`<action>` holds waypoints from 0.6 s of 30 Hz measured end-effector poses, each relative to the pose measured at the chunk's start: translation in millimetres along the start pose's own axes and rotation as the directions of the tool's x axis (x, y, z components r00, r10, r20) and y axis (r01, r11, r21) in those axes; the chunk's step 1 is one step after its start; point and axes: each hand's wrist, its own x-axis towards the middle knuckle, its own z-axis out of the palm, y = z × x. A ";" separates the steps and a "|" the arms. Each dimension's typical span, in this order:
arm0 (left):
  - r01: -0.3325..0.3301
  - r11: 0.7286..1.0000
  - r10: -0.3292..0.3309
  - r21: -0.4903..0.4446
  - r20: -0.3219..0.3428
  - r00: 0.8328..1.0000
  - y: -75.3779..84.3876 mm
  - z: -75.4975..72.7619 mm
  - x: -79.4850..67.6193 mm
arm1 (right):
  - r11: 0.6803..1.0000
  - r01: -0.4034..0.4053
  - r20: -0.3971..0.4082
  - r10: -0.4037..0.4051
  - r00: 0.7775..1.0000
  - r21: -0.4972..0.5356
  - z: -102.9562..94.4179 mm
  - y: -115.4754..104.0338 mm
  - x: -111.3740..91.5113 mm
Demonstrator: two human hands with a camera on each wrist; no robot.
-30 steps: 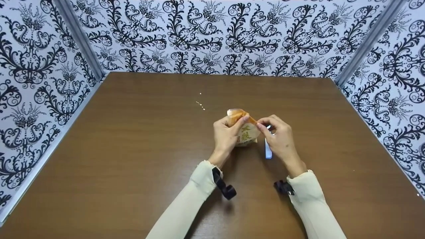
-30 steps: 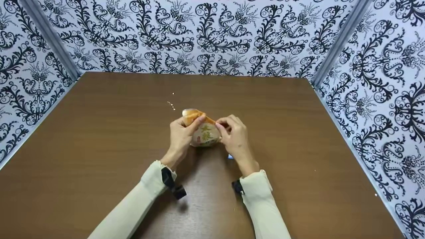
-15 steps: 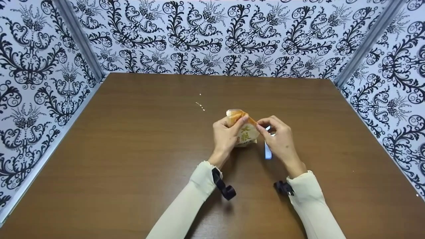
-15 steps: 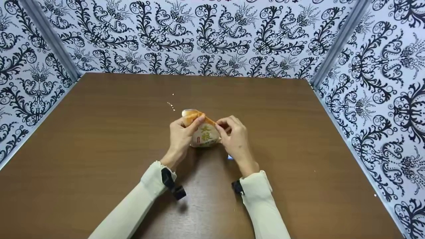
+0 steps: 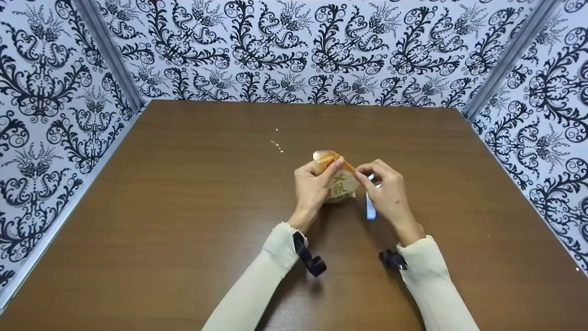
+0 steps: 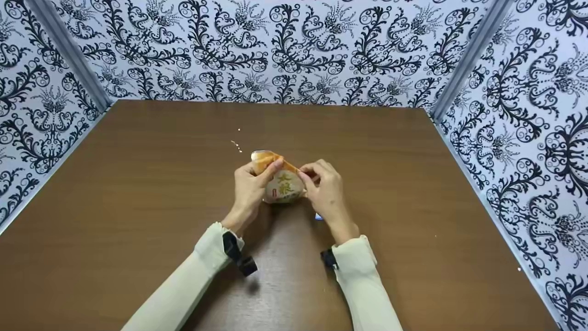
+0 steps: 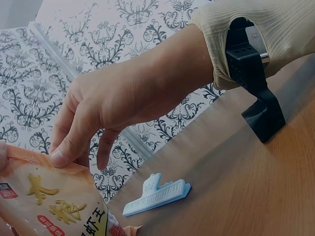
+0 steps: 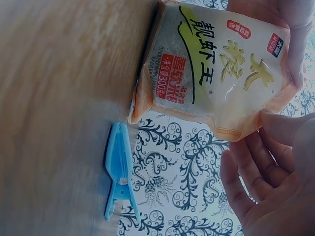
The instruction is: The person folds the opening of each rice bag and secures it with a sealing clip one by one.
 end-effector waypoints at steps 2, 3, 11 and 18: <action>-0.002 1.000 0.002 0.004 -0.002 1.000 -0.2 -0.1 0.2 | 1.000 -0.001 0.001 0.001 1.000 0.004 -0.3 0.2 -0.2; -0.001 1.000 0.001 0.005 -0.004 1.000 -0.2 -0.1 0.3 | 1.000 -0.004 0.003 0.004 1.000 0.006 -0.4 0.3 -0.3; -0.040 0.999 0.040 0.009 -0.012 0.999 -0.2 1.3 0.3 | 0.999 -0.032 0.014 0.032 0.999 0.029 -2.3 -0.8 0.1; -0.030 0.999 0.030 -0.010 -0.010 1.000 0.4 2.1 0.2 | 0.998 -0.051 0.014 0.050 0.999 0.048 -3.0 -2.5 -0.1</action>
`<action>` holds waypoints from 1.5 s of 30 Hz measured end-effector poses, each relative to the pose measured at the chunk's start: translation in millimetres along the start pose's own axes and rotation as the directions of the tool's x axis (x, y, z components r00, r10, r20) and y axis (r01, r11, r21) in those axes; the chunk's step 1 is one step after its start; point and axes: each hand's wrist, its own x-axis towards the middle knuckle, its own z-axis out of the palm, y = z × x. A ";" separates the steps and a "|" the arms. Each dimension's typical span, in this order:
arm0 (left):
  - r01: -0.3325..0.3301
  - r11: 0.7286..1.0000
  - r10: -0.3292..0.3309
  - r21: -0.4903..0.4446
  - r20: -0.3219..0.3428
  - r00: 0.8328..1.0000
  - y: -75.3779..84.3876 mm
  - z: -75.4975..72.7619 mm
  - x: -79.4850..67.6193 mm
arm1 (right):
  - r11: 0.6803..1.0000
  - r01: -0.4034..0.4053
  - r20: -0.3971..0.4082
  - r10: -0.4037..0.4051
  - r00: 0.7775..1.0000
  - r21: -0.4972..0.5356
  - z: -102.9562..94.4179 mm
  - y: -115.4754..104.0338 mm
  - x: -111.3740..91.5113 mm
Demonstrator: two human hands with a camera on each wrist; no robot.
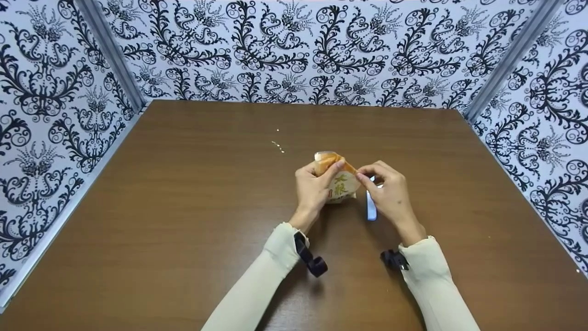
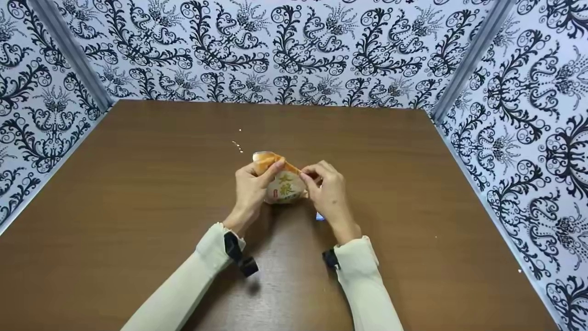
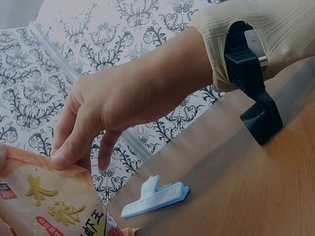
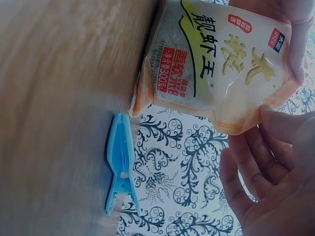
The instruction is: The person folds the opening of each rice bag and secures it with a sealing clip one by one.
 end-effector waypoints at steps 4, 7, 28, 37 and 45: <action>0.004 1.000 -0.004 -0.001 -0.001 1.000 -0.4 0.3 0.1 | 1.000 0.009 0.001 -0.009 1.000 0.008 -0.4 0.4 0.2; 0.004 1.000 -0.004 0.005 -0.004 1.000 -0.6 0.1 0.2 | 1.000 0.007 0.006 -0.007 1.000 0.010 -1.1 0.7 0.4; -0.028 1.000 0.027 -0.013 -0.015 1.000 0.6 0.6 0.0 | 0.999 0.025 0.022 -0.024 0.999 -0.036 -3.9 5.1 0.6; -0.022 1.000 0.022 -0.008 -0.018 1.000 -0.6 0.8 0.3 | 0.998 0.018 0.028 -0.017 0.999 -0.067 -5.4 7.2 0.5; -0.019 1.000 0.019 -0.008 -0.020 1.000 -0.6 -0.5 0.4 | 0.996 0.029 0.035 -0.026 0.999 -0.081 -5.0 8.2 0.9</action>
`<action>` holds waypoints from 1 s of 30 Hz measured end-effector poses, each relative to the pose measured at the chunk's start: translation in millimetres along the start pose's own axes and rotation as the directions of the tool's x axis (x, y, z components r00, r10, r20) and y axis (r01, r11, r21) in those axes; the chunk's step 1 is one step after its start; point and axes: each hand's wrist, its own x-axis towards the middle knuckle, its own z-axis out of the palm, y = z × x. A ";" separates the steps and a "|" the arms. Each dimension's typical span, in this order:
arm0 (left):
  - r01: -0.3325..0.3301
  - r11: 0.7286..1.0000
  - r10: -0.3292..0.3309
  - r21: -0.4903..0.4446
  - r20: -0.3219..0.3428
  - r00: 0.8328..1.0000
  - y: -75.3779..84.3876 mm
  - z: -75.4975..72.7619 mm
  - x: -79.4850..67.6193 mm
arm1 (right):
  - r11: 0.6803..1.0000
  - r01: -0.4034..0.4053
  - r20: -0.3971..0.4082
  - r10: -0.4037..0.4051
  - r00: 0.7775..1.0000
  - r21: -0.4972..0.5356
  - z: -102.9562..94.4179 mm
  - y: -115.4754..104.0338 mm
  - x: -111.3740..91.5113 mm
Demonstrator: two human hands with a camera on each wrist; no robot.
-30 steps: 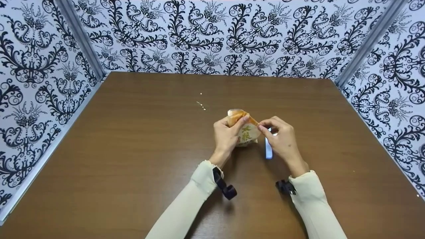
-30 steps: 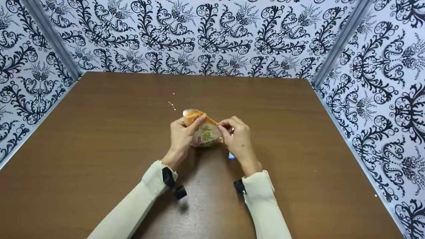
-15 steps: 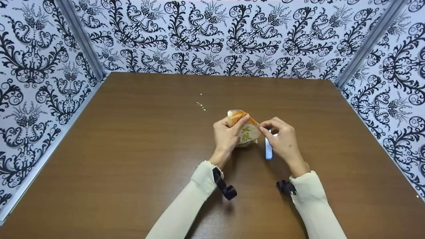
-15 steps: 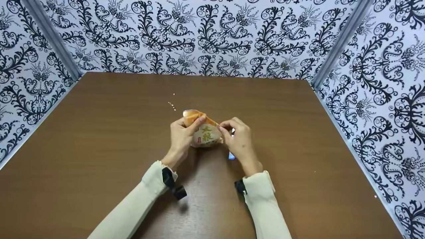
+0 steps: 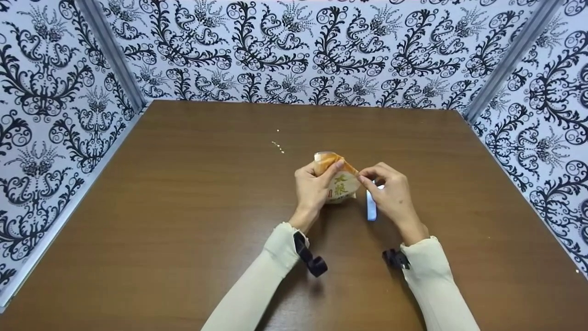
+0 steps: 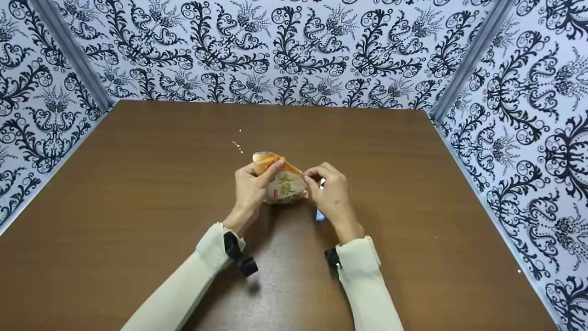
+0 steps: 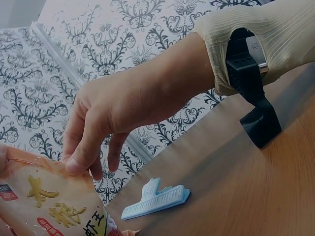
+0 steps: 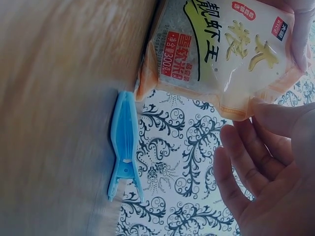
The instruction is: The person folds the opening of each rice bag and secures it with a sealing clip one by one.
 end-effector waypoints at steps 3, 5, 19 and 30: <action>0.004 1.000 -0.004 -0.007 0.004 1.000 -0.1 -0.2 -0.1 | 1.000 -0.001 -0.001 0.001 1.000 -0.007 0.1 1.1 0.1; 0.006 1.000 -0.006 -0.016 0.009 1.000 -0.7 -0.2 0.0 | 1.000 -0.004 -0.001 0.004 1.000 -0.012 0.2 1.7 0.1; -0.010 1.000 0.011 -0.010 0.001 1.000 0.3 1.2 0.6 | 0.999 -0.030 0.022 0.031 0.999 -0.041 -3.8 0.9 -0.4; 0.015 1.000 -0.015 -0.026 0.003 1.000 -0.5 1.2 1.1 | 0.997 -0.067 0.039 0.069 0.997 -0.040 -4.4 3.4 -0.3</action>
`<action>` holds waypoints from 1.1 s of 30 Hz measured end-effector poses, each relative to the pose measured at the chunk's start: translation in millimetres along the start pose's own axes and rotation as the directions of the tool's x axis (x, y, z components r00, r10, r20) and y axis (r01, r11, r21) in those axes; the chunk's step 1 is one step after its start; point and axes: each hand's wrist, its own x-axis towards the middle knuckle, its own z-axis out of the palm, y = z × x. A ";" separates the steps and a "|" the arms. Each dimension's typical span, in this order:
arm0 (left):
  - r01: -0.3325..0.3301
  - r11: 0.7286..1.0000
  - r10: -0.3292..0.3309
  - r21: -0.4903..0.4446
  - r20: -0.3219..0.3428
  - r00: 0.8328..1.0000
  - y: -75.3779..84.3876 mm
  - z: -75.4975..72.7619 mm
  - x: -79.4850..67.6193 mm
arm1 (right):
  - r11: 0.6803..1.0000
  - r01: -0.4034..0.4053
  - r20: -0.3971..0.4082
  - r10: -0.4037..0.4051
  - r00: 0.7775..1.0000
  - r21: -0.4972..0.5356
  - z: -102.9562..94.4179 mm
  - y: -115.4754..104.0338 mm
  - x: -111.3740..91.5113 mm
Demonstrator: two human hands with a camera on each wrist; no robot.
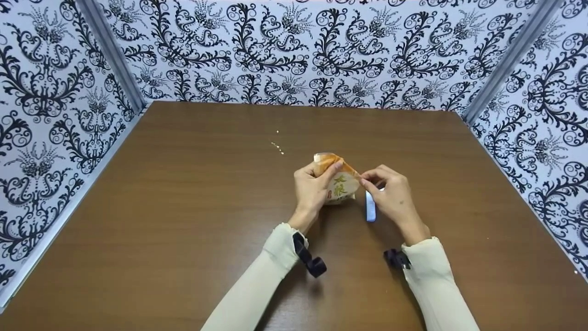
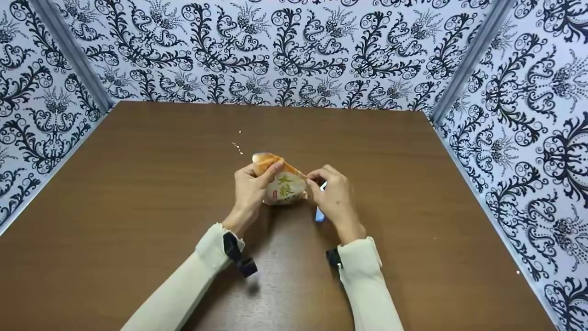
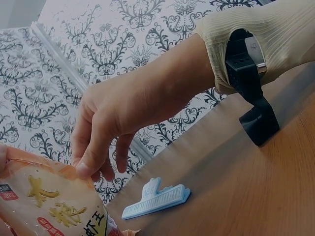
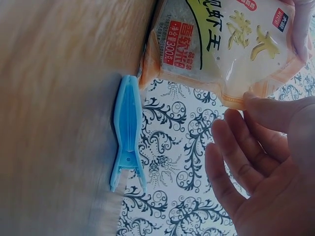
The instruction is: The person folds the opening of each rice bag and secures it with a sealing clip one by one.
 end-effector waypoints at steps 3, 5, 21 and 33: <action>-0.006 1.000 0.006 0.005 -0.003 1.000 -0.3 -0.3 0.1 | 1.000 0.000 0.006 0.000 1.000 0.001 -0.1 0.9 -0.2; -0.011 1.000 0.011 0.005 -0.001 1.000 0.0 -0.2 0.0 | 1.000 0.003 0.010 -0.003 1.000 0.001 -0.6 1.4 -0.1; 0.014 1.000 -0.014 0.000 0.012 1.000 1.0 -0.6 0.2 | 1.000 0.006 0.014 -0.006 1.000 -0.009 -1.2 -0.4 -0.4; 0.017 1.000 -0.017 0.002 0.003 1.000 1.9 -1.0 -1.0 | 1.000 0.027 0.009 -0.027 1.000 -0.012 -1.7 0.2 -1.8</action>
